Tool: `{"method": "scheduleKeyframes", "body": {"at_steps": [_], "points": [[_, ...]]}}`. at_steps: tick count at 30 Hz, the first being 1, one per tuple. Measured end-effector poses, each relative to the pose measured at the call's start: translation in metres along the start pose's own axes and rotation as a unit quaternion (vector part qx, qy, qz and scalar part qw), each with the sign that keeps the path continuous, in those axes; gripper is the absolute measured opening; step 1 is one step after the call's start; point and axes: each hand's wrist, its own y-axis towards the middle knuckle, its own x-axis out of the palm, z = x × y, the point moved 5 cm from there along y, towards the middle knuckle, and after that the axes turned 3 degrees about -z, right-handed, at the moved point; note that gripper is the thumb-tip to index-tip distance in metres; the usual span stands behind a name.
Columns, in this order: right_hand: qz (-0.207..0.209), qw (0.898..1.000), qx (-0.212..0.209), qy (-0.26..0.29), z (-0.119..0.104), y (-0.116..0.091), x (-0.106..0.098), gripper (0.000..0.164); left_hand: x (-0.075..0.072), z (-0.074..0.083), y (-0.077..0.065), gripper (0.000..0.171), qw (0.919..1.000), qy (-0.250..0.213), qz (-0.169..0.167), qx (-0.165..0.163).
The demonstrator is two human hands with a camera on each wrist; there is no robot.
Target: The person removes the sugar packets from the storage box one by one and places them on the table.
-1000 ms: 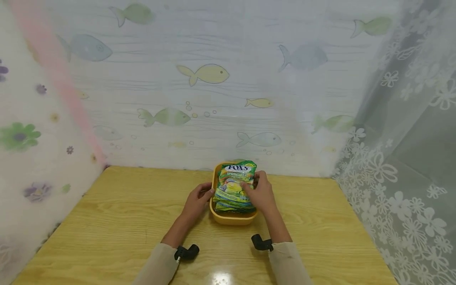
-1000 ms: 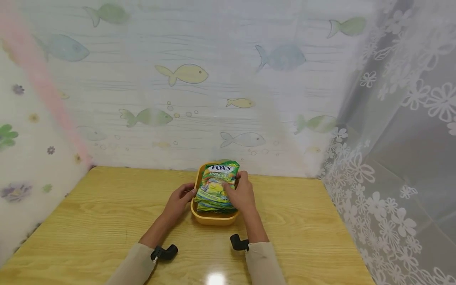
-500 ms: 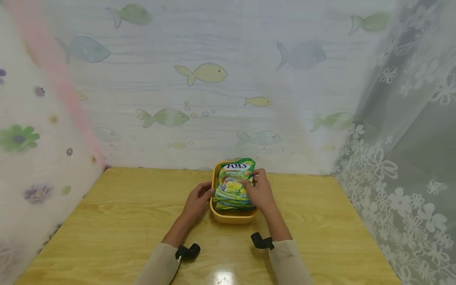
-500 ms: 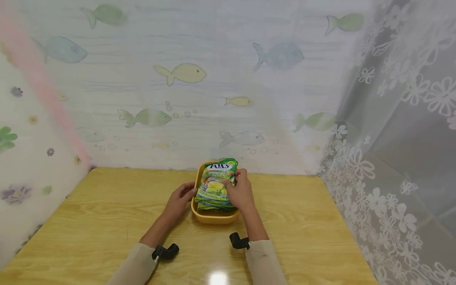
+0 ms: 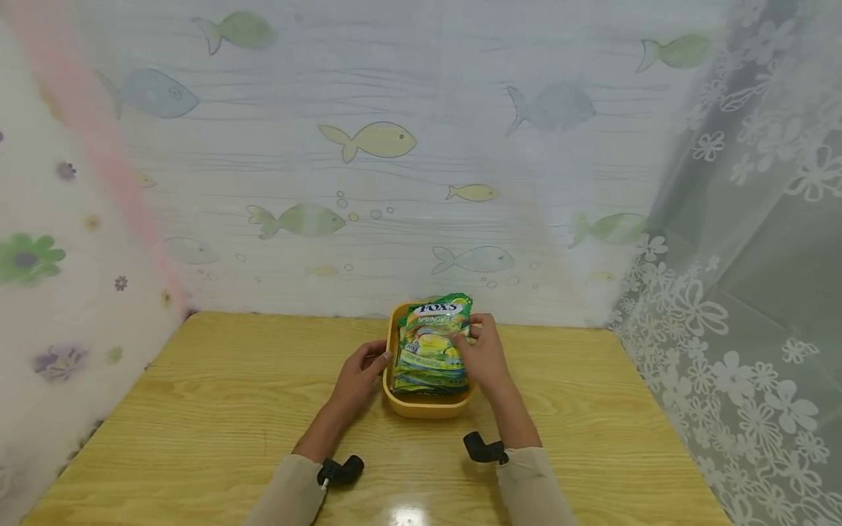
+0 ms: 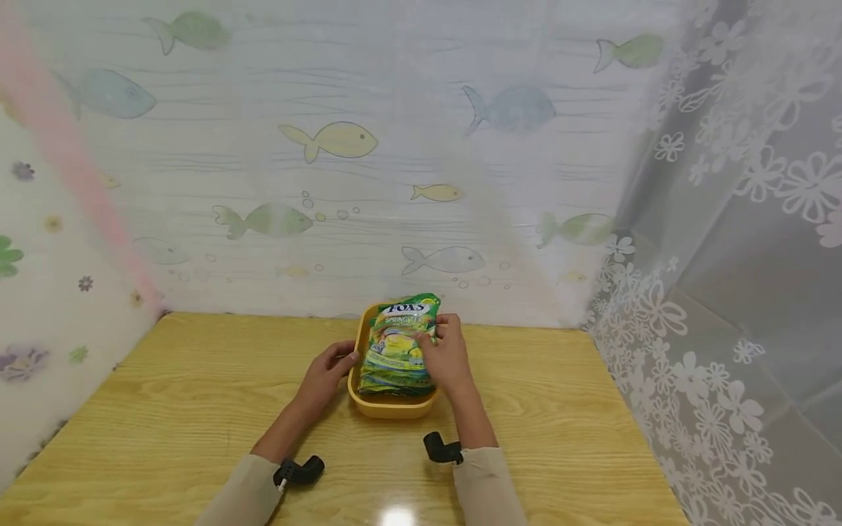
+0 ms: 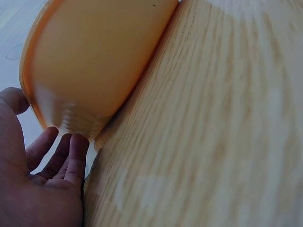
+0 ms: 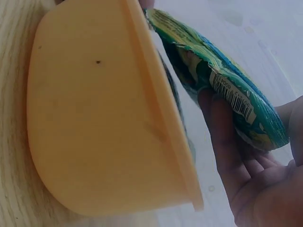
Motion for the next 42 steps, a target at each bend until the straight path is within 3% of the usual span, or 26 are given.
{"method": "scheduleKeyframes", "body": {"at_steps": [8, 17, 31, 42], "points": [[0.011, 1.000, -0.007, 0.021, -0.003, 0.003, -0.015, 0.043, 0.002, 0.001, 0.005, 0.050, 0.9999, 0.000, -0.010, 0.005], [0.013, 0.999, -0.018, 0.027, -0.002, -0.001, -0.021, 0.045, -0.002, -0.003, -0.001, 0.049, 0.9999, 0.009, -0.009, 0.003], [0.029, 0.996, -0.019, 0.078, -0.006, 0.004, -0.045, 0.043, -0.003, -0.005, 0.007, 0.051, 0.9996, -0.020, -0.020, -0.005], [0.043, 0.995, -0.022, 0.085, -0.002, 0.002, -0.059, 0.042, -0.004, -0.006, 0.005, 0.051, 0.9996, -0.019, -0.023, -0.004]]}}
